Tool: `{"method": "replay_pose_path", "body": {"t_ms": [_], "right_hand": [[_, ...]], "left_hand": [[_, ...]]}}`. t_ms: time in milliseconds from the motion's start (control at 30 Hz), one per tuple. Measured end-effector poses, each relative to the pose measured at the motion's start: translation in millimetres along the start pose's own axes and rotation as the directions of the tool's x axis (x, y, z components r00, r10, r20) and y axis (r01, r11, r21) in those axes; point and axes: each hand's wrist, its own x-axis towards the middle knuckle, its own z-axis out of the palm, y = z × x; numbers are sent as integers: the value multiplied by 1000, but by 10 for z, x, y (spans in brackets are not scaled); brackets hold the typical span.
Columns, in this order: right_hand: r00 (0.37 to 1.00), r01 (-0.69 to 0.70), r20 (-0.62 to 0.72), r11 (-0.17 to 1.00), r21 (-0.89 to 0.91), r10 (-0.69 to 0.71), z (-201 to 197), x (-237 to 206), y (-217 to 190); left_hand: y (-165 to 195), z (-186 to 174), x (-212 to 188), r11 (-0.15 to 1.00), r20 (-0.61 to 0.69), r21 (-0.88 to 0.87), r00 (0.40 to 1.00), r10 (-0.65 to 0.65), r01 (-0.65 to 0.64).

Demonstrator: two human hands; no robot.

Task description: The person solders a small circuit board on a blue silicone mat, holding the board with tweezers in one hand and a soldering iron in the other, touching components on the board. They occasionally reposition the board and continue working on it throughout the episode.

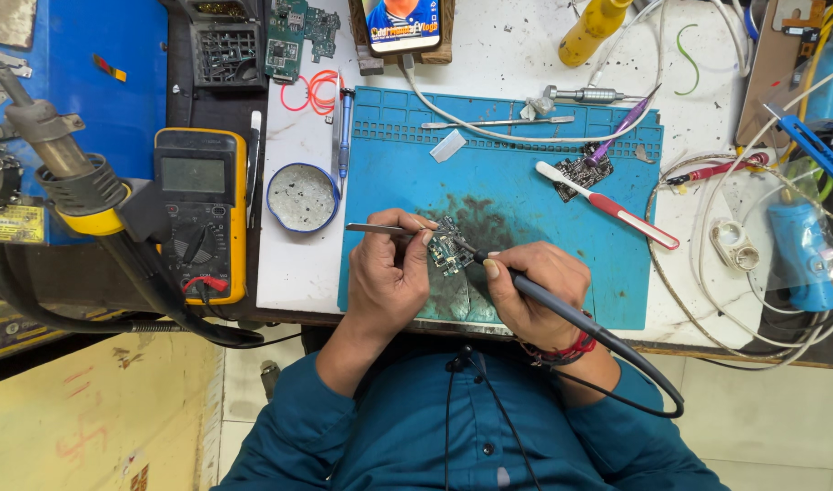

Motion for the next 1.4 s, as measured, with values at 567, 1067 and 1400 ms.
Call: {"method": "replay_pose_path", "body": {"t_ms": [567,1067,1400], "right_hand": [[1000,20,1,1000,1,-20,-19,30,-28],[1000,17,-2,1000,13,-17,-17,25,-28],[1000,-4,1,1000,16,4,-23,23,-31]], "left_hand": [[21,7,2,1000,0,-1,1000,-20,20],[21,5,3,1000,7,-13,1000,-15,15],[25,10,-7,1000,8,-10,1000,-22,22]]}}
